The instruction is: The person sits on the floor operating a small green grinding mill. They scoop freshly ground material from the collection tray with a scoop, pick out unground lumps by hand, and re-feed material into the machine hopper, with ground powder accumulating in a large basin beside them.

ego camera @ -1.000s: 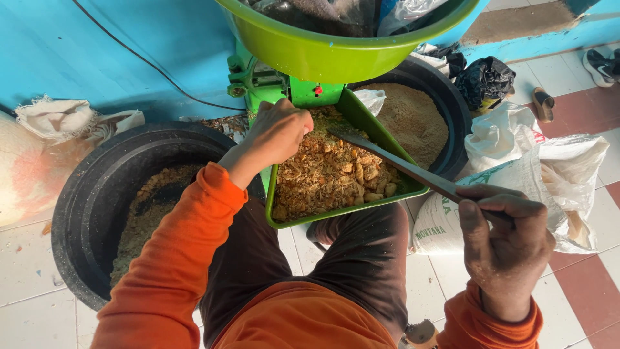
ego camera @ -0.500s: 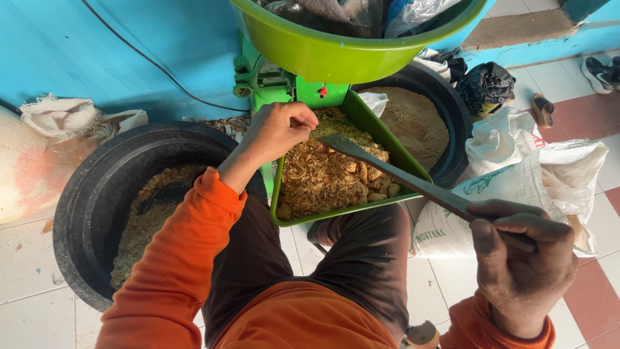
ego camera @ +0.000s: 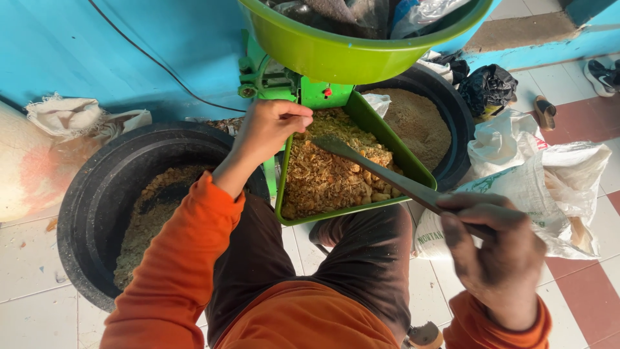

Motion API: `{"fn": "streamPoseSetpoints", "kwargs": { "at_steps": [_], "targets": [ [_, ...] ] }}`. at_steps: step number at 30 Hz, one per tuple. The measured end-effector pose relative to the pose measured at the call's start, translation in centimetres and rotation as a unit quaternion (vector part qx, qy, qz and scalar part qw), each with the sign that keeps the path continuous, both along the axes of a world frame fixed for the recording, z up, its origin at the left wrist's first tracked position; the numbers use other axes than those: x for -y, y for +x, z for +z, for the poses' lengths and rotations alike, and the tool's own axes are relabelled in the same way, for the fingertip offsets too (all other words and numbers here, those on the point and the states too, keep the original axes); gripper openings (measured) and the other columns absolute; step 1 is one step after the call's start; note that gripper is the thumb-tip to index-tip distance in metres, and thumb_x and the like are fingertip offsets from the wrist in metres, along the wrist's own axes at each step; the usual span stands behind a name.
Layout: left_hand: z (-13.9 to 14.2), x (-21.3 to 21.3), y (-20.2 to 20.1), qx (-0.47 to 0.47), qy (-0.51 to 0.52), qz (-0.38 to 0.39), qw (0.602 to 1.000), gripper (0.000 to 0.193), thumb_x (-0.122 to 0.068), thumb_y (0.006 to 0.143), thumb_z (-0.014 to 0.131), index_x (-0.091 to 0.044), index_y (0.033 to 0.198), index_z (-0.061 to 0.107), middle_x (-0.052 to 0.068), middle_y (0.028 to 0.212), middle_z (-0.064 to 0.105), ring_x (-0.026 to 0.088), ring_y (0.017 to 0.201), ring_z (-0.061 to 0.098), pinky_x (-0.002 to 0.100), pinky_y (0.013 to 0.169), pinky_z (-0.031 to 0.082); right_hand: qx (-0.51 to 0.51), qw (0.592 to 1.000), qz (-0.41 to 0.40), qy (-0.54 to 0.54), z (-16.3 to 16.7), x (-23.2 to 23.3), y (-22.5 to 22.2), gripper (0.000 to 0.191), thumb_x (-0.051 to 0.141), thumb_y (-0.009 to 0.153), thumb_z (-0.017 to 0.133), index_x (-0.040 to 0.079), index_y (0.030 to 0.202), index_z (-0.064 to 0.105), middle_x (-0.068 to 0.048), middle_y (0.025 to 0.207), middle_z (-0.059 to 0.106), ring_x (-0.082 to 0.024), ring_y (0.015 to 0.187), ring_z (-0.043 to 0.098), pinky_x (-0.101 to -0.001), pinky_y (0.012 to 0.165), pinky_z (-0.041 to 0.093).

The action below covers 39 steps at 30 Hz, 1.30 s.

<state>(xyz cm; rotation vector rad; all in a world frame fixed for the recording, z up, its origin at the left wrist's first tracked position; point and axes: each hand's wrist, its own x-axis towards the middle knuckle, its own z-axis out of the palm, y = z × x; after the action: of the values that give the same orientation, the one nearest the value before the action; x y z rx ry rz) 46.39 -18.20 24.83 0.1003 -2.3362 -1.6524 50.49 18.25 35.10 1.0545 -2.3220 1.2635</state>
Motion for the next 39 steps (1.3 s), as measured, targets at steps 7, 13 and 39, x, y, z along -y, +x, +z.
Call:
{"fn": "streamPoseSetpoints", "kwargs": {
  "at_steps": [7,13,39],
  "targets": [
    [-4.5,4.7,11.6,-0.010,-0.090,0.157,0.983,0.022,-0.023,0.099,0.071,-0.009,0.115,0.078,0.008,0.107,0.080,0.012,0.095,0.077,0.026,0.084,0.060,-0.017,0.998,0.044,0.041,1.5,2.1,0.0,0.025,0.001,0.101,0.066,0.000,0.114,0.045,-0.016,0.114,0.071,-0.020,0.088,0.074,-0.0265,0.073,0.064],
    [-17.6,7.3,29.7,0.351,-0.157,0.362,0.849,0.044,-0.052,0.102,0.062,-0.013,0.113,0.080,0.016,0.096,0.078,0.029,0.089,0.073,0.045,0.086,0.054,-0.095,0.991,0.046,0.078,-0.9,5.4,-2.1,0.026,0.000,0.097,0.072,0.001,0.108,0.049,-0.014,0.110,0.072,-0.021,0.086,0.076,-0.0294,0.073,0.060],
    [-23.3,2.1,40.2,0.639,-0.025,0.373,0.672,0.044,-0.040,0.104,0.058,-0.020,0.143,0.067,0.015,0.129,0.073,0.036,0.117,0.069,0.050,0.109,0.052,-0.140,0.989,-0.004,0.042,-3.0,8.3,-2.1,0.022,-0.003,0.100,0.073,0.000,0.109,0.052,-0.016,0.114,0.072,-0.020,0.088,0.075,-0.0262,0.073,0.061]
  ]
}}
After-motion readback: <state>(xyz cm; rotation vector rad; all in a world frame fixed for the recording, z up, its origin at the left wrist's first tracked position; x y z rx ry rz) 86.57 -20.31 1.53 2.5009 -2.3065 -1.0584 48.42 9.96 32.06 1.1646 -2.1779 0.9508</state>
